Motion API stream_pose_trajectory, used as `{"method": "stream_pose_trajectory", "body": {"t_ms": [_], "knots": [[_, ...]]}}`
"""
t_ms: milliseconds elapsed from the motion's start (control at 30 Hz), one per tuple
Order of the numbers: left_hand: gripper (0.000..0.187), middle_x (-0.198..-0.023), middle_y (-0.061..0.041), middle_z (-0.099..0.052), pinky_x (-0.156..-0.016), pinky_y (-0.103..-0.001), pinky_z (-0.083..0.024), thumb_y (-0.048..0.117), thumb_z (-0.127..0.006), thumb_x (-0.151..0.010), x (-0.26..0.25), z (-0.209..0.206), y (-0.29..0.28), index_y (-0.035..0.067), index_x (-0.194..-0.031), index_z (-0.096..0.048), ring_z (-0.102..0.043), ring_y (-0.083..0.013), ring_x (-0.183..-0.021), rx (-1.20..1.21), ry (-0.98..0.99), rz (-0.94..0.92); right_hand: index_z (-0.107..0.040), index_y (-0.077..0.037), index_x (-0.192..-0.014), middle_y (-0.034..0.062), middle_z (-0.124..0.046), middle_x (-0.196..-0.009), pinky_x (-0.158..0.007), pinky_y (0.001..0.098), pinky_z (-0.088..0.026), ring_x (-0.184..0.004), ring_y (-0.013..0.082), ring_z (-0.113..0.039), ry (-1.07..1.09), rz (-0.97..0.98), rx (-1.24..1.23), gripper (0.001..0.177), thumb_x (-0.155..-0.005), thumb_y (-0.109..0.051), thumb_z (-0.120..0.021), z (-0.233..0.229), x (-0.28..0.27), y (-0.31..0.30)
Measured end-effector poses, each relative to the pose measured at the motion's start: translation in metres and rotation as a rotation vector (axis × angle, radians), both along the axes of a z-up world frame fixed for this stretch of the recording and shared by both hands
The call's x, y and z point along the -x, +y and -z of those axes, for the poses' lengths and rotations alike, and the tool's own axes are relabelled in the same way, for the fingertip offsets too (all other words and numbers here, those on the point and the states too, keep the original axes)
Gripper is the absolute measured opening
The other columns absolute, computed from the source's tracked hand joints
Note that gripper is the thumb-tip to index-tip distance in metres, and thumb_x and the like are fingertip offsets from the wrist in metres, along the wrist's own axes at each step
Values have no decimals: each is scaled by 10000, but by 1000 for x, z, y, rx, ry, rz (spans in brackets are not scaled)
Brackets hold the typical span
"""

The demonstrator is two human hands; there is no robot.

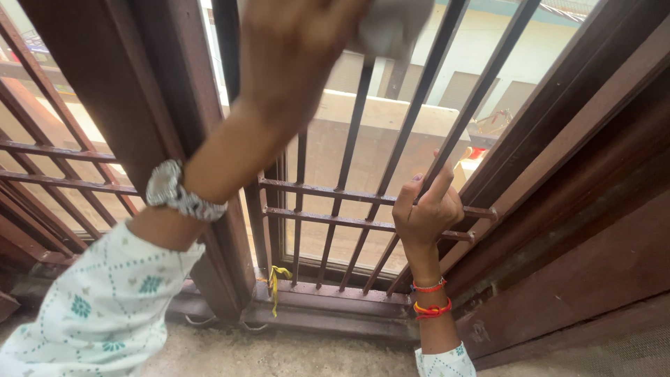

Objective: The person wipes the vertical metal bars of a window grille with a white cloth. They hold the grille with one hand and scrub each bar individually with the other, moving from one section to the next.

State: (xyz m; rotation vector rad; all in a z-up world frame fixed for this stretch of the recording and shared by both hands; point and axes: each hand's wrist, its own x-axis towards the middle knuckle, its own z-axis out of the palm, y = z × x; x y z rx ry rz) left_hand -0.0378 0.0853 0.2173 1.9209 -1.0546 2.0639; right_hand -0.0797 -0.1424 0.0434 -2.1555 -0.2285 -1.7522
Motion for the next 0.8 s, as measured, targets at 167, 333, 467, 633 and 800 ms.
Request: {"method": "stream_pose_trajectory", "body": {"t_ms": [167,333,467,633,800], "knots": [[222,-1047,-39,-649,-872,-401,-462,113,-789,-901,16,75,3,106,-1096,-683,-636,-236,-1009,-105,180,-18,-532,86,-1349,36,-588,-634,-544,319,-428,-528,198,-575,-11,2,-8,432,-944,-61,-509,0,2,2],[254,-1051,-11,-660,-887,-308,-465,168,-823,-850,28,130,8,119,-1061,-691,-609,-160,-1017,-263,313,-79,-539,83,-1347,38,-598,-638,-537,320,-432,-526,198,-577,0,-10,-25,435,-935,-53,-512,-3,1,4],[273,-1022,-44,-664,-874,-329,-470,241,-839,-882,17,98,7,78,-1040,-688,-606,-169,-965,-268,197,-66,-532,85,-1362,46,-580,-632,-550,331,-436,-528,203,-573,4,-2,-15,444,-939,-51,-518,-2,0,4],[221,-1037,-31,-647,-910,-363,-452,150,-804,-921,5,9,10,66,-1071,-665,-617,-181,-1014,-60,-70,-85,-522,86,-1377,45,-572,-634,-558,328,-446,-540,204,-580,12,-23,-7,453,-944,-45,-503,-5,0,5],[234,-1042,-44,-633,-889,-375,-439,127,-785,-896,7,20,11,57,-1087,-670,-611,-191,-987,-42,-61,-91,-515,103,-1366,58,-554,-613,-560,345,-432,-527,213,-569,52,-11,-12,443,-950,-47,-524,-7,4,8]]}}
